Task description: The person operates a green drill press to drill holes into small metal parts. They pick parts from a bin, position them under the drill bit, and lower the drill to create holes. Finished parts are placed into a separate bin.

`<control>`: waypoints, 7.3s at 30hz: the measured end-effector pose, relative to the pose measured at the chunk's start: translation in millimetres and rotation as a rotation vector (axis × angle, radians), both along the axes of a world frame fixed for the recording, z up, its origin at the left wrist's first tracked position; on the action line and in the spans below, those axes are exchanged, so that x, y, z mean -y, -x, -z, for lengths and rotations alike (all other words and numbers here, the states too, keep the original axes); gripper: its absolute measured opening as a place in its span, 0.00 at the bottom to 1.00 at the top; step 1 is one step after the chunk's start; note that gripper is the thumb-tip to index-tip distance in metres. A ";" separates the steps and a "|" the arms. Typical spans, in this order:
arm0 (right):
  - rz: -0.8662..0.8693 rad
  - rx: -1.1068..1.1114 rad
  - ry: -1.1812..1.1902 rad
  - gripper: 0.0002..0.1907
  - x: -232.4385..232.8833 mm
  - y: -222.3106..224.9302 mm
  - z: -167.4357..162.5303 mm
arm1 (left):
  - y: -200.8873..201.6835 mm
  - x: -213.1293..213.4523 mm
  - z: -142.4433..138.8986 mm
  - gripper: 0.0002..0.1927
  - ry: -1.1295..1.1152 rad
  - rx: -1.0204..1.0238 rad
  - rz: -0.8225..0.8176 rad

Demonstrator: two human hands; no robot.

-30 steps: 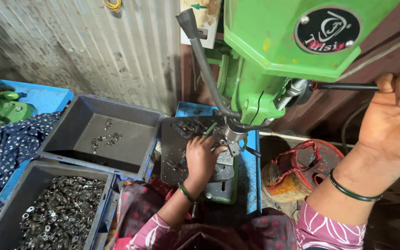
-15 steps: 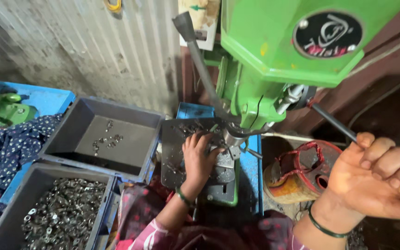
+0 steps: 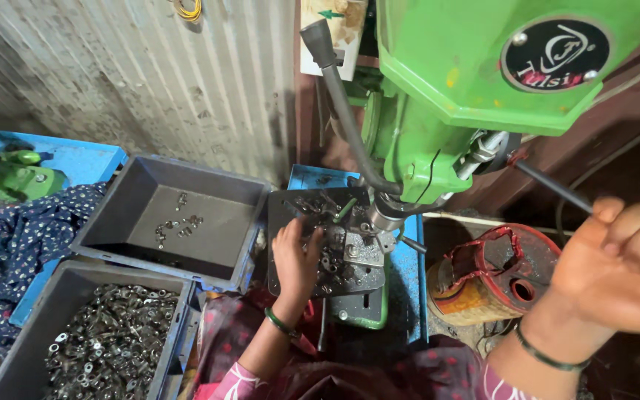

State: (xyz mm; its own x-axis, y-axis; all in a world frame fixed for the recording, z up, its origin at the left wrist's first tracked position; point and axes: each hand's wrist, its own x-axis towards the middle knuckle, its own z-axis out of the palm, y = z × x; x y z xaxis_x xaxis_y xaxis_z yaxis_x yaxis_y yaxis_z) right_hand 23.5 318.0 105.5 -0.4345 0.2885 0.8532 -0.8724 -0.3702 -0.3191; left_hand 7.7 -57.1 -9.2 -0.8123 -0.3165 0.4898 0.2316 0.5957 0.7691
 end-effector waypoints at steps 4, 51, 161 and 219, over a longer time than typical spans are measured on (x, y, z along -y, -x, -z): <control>-0.010 0.131 -0.106 0.20 -17.5 43.1 -50.7 | 17.3 -19.7 -11.5 0.13 0.051 0.119 0.168; -0.111 0.035 0.112 0.22 37.3 -23.0 -12.1 | 5.6 -39.5 1.0 0.11 0.190 -0.090 0.197; -0.059 0.349 -0.275 0.25 16.0 31.1 -81.1 | -31.7 84.7 30.9 0.21 0.520 0.239 0.261; 0.085 0.024 0.115 0.28 12.8 -20.1 11.9 | 3.3 -32.7 -10.0 0.08 0.266 -0.041 0.261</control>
State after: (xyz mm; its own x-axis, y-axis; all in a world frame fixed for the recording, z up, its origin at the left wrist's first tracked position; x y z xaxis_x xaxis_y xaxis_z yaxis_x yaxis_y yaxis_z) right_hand 43.7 305.2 93.6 -0.4243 0.4203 0.8021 -0.8947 -0.3310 -0.2999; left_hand 4.4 -24.3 0.8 -0.8267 0.0420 0.5611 0.4300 0.6903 0.5819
